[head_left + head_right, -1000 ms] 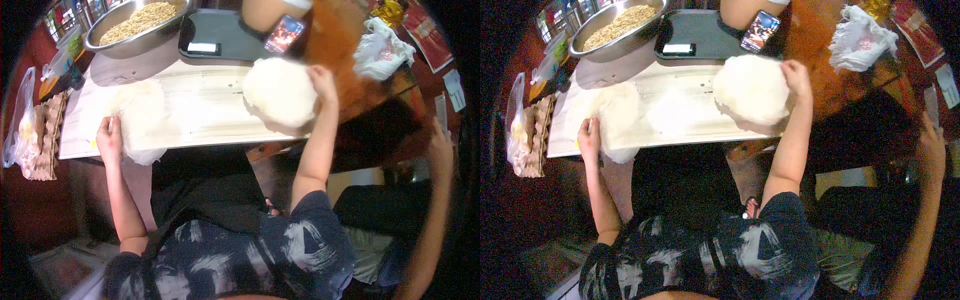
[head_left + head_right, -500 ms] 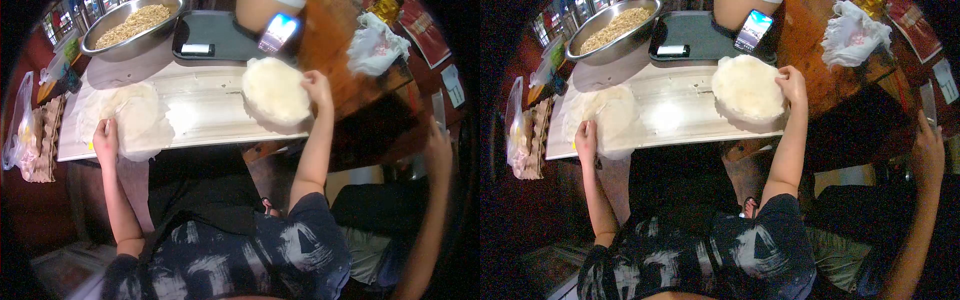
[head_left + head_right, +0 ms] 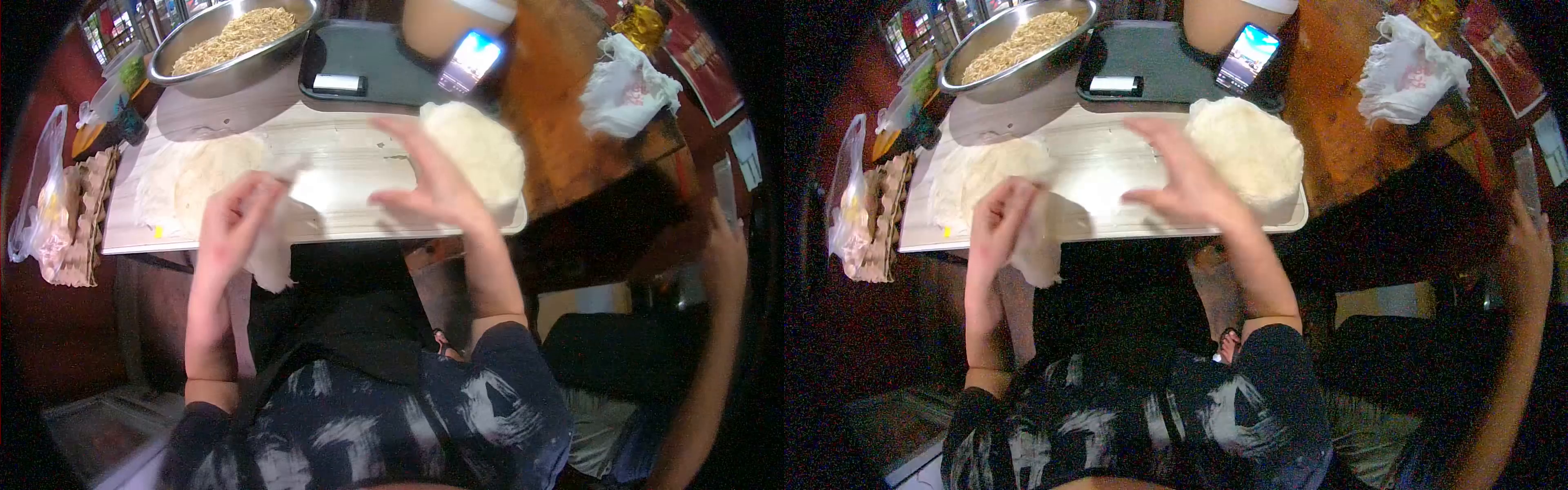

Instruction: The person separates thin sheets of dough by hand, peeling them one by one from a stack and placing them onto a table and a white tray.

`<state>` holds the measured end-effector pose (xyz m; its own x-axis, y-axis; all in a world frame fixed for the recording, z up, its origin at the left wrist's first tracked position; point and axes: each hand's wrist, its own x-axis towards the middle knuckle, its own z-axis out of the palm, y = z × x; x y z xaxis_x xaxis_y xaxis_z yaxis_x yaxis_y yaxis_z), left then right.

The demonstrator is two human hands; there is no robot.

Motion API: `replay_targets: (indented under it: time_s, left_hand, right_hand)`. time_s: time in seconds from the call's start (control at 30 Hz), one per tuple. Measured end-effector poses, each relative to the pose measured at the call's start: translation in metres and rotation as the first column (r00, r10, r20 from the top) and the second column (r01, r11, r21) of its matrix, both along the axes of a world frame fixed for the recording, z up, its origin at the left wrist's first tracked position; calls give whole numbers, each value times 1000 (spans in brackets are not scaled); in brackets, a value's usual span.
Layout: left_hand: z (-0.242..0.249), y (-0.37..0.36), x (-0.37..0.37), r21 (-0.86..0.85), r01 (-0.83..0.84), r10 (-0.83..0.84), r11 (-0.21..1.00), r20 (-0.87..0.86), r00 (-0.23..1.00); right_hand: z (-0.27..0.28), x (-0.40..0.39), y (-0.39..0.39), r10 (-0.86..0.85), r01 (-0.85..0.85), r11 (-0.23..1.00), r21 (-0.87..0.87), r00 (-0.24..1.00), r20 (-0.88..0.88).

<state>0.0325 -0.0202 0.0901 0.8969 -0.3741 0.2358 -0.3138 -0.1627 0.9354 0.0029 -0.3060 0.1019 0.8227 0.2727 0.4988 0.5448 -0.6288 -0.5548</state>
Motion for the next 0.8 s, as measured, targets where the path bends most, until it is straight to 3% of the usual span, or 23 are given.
replay_targets:
  time_s: [0.03, 0.1, 0.13, 0.2, 0.23, 0.3, 0.37, 0.43, 0.5, 0.57, 0.67, 0.77, 0.8]
  left_hand:
    - [17, -4, -14, 34, 112, -111, 993, -33, 993]
    - [21, -13, -23, -23, 283, -276, 959, 157, 948]
    - [26, -13, -27, -23, 282, -275, 959, 155, 949]
    - [37, -12, -31, -59, 246, -249, 968, -61, 967]
    - [30, -12, -26, -59, 245, -248, 968, -61, 967]
    - [10, -10, -4, 92, 16, -22, 996, 67, 998]
    - [0, -5, 10, 177, -31, 14, 984, 98, 995]
    - [-16, -2, 18, 202, -180, 134, 963, 222, 966]
    - [-18, 5, 20, 189, -156, 128, 970, 150, 980]
    - [-18, 14, 22, 106, -96, 93, 990, 33, 995]
    - [-22, 36, 29, 79, -152, 153, 985, -4, 988]
    - [-31, 66, 37, 42, -218, 219, 975, -7, 976]
    - [-34, 77, 38, 47, -238, 239, 970, -11, 971]
  right_hand:
    - [0, -1, 14, 3, -3, 1000, 0, 1000, 1]
    - [1, -4, 32, 239, -217, 961, 171, 963, -122]
    - [3, -5, 33, 240, -218, 961, 172, 963, -124]
    - [6, -8, 33, 424, -328, 899, 289, 815, -394]
    - [5, -10, 33, 425, -329, 899, 289, 815, -395]
    - [0, -16, 34, 566, -172, 796, 581, 555, -610]
    - [-7, -17, 41, 544, -181, 809, 559, 591, -595]
    - [-2, -20, 50, 546, 53, 673, 738, 637, -543]
    - [2, -13, 41, 509, 63, 697, 715, 658, -555]
    - [6, -8, 19, 293, 72, 800, 596, 819, -493]
    - [27, -11, -25, 67, 225, 680, 697, 929, -365]
    - [31, -8, -77, -227, 381, 630, 677, 924, -309]
    - [26, -6, -93, -230, 383, 632, 674, 923, -309]
